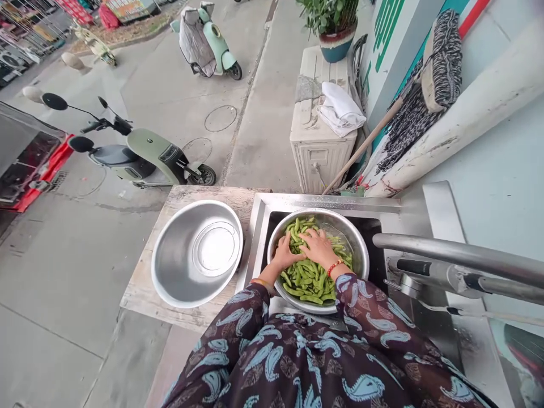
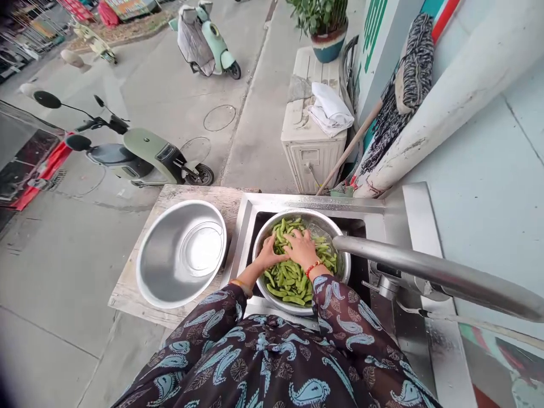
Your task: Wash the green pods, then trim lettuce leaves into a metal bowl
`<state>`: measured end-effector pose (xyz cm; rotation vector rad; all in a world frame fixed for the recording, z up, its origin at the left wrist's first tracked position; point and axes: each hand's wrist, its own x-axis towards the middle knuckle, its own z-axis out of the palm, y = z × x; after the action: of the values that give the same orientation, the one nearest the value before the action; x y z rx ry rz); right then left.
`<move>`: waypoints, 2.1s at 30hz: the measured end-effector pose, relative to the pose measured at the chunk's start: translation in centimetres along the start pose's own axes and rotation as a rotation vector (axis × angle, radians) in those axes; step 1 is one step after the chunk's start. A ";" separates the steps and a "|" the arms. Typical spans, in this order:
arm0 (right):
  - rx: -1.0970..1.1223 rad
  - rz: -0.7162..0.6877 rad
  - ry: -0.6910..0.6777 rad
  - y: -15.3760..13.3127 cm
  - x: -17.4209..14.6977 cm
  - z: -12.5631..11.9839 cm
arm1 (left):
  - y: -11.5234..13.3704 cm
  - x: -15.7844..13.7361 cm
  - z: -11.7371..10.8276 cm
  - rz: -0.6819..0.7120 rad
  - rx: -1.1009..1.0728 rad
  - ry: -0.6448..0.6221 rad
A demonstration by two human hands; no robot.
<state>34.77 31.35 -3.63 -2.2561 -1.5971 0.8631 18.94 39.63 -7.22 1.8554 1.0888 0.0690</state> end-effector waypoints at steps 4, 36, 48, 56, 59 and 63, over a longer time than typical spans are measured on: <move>0.000 -0.146 0.009 0.7 -5.2 -1.1 | 0.6 -3.6 0.7 0.190 0.004 -0.084; 0.012 0.117 -0.069 5.2 -8.7 0.2 | -1.2 -6.1 -0.4 0.221 0.310 -0.299; 0.181 0.087 0.191 -0.9 -6.8 5.2 | -0.4 -3.8 2.5 0.224 0.004 -0.173; 0.400 0.063 0.590 -2.6 -6.6 1.7 | 4.8 -3.7 0.5 0.423 -0.186 -0.108; 0.392 0.071 0.684 -5.0 -8.6 -0.4 | 7.0 -5.8 -1.6 0.494 -0.172 -0.107; 0.476 -0.053 0.700 -11.0 -8.8 -1.4 | 7.6 -9.4 -7.7 0.534 -0.077 0.029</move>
<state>25.10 27.50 5.93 -1.8579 -0.9959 0.3178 14.63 37.27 6.26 2.0324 0.5745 0.4415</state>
